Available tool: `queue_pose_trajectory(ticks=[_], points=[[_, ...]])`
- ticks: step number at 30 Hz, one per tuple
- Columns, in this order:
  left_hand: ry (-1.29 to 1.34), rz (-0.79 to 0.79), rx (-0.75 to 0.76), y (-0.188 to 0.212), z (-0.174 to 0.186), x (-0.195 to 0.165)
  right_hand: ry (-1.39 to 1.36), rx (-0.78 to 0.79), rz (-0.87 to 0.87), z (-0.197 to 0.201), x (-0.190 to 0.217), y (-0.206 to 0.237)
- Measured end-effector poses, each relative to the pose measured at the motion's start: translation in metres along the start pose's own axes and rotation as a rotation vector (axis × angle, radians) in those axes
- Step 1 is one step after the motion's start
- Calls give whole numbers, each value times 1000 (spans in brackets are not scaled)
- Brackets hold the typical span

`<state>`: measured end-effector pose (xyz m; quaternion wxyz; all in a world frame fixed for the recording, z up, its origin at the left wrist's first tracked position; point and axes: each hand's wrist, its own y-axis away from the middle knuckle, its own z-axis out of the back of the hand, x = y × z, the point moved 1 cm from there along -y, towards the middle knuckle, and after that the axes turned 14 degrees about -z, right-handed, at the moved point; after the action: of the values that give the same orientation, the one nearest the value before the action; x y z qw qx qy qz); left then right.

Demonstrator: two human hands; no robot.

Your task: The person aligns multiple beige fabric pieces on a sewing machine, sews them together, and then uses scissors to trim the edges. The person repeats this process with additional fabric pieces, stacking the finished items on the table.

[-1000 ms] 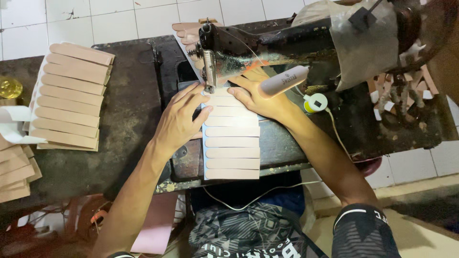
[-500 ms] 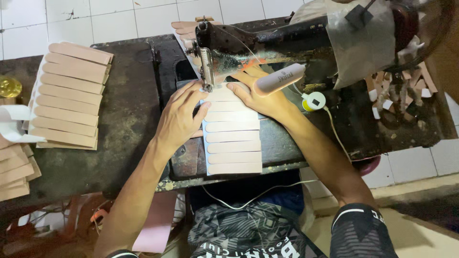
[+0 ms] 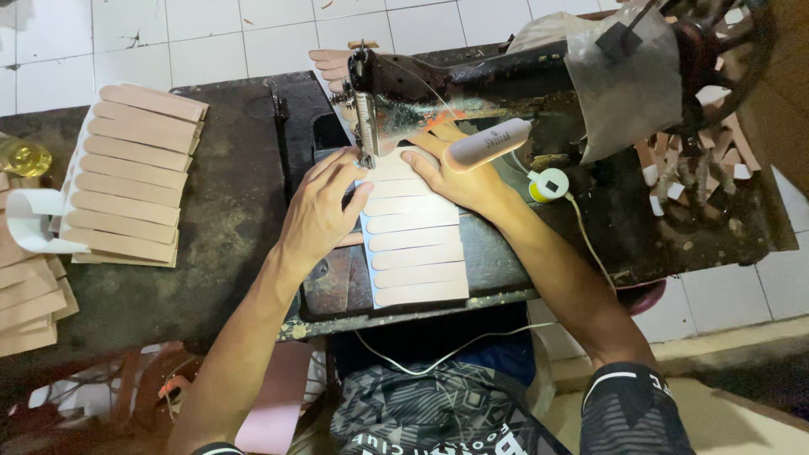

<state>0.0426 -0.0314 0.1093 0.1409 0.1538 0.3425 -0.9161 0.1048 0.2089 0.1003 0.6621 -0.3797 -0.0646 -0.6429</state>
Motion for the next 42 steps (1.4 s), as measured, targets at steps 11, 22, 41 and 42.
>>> queue_pose_trajectory(ticks=[11,22,41,42], points=[[66,32,16,0,0,3,-11,50,-78,0,1,0],[58,38,11,-2,-1,2,-14,48,-67,-4,-5,1],[-96,22,-95,-51,-27,87,298,-703,-537,192,-53,145],[-144,-3,-23,-56,-28,91,401,-595,-651,205,-74,149]])
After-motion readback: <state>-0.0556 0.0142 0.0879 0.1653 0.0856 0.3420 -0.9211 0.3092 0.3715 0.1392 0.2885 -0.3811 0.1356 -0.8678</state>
